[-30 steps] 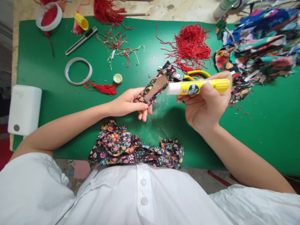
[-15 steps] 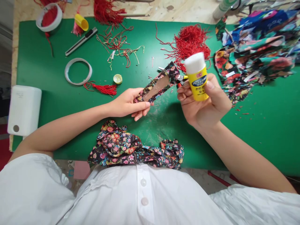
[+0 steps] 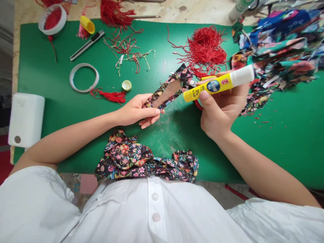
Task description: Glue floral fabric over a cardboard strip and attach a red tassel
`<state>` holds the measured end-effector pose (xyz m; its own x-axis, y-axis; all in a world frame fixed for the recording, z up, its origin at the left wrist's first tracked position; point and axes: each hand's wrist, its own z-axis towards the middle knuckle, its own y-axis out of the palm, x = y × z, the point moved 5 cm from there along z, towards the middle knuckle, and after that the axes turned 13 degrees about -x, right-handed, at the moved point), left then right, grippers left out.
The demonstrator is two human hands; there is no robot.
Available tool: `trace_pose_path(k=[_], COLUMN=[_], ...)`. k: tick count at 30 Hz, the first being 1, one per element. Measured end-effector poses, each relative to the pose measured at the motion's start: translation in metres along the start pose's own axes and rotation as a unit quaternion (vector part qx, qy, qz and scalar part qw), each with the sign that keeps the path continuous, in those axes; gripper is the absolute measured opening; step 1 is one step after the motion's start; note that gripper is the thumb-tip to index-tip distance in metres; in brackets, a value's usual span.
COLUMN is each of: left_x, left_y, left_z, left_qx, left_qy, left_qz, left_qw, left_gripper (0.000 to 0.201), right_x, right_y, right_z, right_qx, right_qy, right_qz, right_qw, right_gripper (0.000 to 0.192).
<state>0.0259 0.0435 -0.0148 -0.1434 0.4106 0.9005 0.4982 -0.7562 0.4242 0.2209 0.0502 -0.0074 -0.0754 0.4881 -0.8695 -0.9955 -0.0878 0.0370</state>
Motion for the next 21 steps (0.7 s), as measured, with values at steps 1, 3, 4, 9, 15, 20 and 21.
trace_pose_path(k=[1,3,4,9,15,20,21], left_x=[0.0,0.001,0.002,0.003,0.001,0.001,0.001], left_y=[0.0,0.0,0.0,0.0,0.001,0.0,0.0], left_z=[0.0,0.001,0.001,0.002,0.002,0.001,0.001], left_qx=[-0.004,-0.011,-0.014,-0.018,-0.01,0.014,0.019], left_qy=[0.004,0.009,0.011,0.009,-0.007,-0.003,-0.001], left_qz=[-0.01,-0.026,-0.032,-0.038,-0.01,0.019,0.02], left_qw=[1.0,1.0,0.999,0.999,1.0,1.0,1.0], left_gripper=[0.025,0.026,0.026,0.029,0.033,0.036,0.037], right_x=[0.0,0.002,0.003,0.006,0.008,0.013,0.013], right_y=[0.0,0.001,0.002,0.005,0.002,0.0,0.0], right_z=[0.0,0.0,0.0,-0.003,-0.003,-0.005,-0.005], right_qx=[-0.009,-0.038,-0.053,-0.076,-0.037,-0.044,-0.042], right_qy=[-0.005,0.008,0.023,0.101,0.131,0.14,0.144], right_qz=[-0.013,-0.043,-0.063,-0.122,-0.092,-0.091,-0.088], right_qw=[1.0,0.998,0.996,0.984,0.986,0.985,0.985], right_gripper=[0.036,0.036,0.035,0.03,0.036,0.035,0.034])
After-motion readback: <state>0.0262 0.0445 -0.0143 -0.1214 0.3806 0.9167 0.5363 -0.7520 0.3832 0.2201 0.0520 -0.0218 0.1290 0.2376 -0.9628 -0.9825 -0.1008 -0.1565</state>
